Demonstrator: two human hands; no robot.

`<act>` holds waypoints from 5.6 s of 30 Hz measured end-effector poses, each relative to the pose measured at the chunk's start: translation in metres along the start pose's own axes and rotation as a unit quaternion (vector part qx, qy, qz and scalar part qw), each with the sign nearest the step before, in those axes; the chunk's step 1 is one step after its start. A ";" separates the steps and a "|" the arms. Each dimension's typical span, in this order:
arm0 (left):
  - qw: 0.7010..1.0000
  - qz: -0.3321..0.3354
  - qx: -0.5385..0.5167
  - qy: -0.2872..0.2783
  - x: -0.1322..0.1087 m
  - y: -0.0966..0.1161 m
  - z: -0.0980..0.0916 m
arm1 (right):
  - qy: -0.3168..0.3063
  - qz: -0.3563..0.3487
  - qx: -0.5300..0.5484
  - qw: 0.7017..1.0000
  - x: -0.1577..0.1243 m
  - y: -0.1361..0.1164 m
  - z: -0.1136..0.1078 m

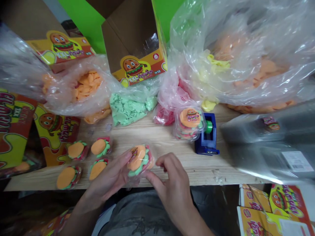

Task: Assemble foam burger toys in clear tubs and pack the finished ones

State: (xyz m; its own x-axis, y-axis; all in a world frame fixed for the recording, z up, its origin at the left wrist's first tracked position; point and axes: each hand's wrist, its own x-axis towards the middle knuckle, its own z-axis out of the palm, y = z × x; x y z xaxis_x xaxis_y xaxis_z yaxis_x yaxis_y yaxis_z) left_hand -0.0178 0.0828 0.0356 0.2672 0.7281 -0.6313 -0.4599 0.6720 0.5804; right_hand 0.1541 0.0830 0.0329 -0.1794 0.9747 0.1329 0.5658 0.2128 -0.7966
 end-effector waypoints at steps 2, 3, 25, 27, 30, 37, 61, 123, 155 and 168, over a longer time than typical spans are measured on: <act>0.999 -0.028 -0.001 -0.022 0.004 -0.002 -0.002 | 0.113 -0.116 -0.044 0.986 -0.002 0.004 0.001; 0.998 -0.039 0.008 -0.038 0.007 -0.003 -0.003 | 0.123 -0.180 -0.072 0.973 -0.002 0.007 0.001; 0.496 0.258 0.755 0.342 0.055 0.105 -0.154 | -0.184 -0.007 0.036 0.982 0.009 0.034 0.089; 0.486 0.264 0.762 0.336 0.058 0.104 -0.152 | -0.279 0.051 0.096 0.954 0.007 0.009 0.119; 0.487 0.277 0.760 0.329 0.061 0.104 -0.154 | -0.383 0.123 0.156 0.902 0.013 -0.016 0.155; 0.574 0.324 0.696 0.285 0.064 0.107 -0.162 | -0.466 0.192 0.224 0.834 0.019 -0.024 0.186; 0.645 0.390 0.591 0.288 0.063 0.105 -0.150 | -0.267 0.321 0.238 0.877 -0.013 0.053 0.062; 0.569 0.353 0.742 0.027 0.029 -0.049 -0.091 | -0.204 -0.248 -0.031 0.946 -0.007 0.085 0.050; 0.911 0.228 0.288 0.189 0.011 -0.050 -0.067 | -0.193 0.173 0.359 0.896 -0.016 0.045 0.060; 0.942 0.118 0.297 0.103 -0.027 -0.059 -0.046 | -0.163 0.215 0.333 0.904 -0.044 0.032 0.042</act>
State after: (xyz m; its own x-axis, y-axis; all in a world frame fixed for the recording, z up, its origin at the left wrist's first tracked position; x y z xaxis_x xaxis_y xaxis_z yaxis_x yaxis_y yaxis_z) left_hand -0.0371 0.0170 -0.0051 0.0188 0.8664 -0.4990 0.0861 0.4958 0.8642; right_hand 0.1464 0.0436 -0.0228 -0.3466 0.8627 -0.3684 0.0501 -0.3751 -0.9256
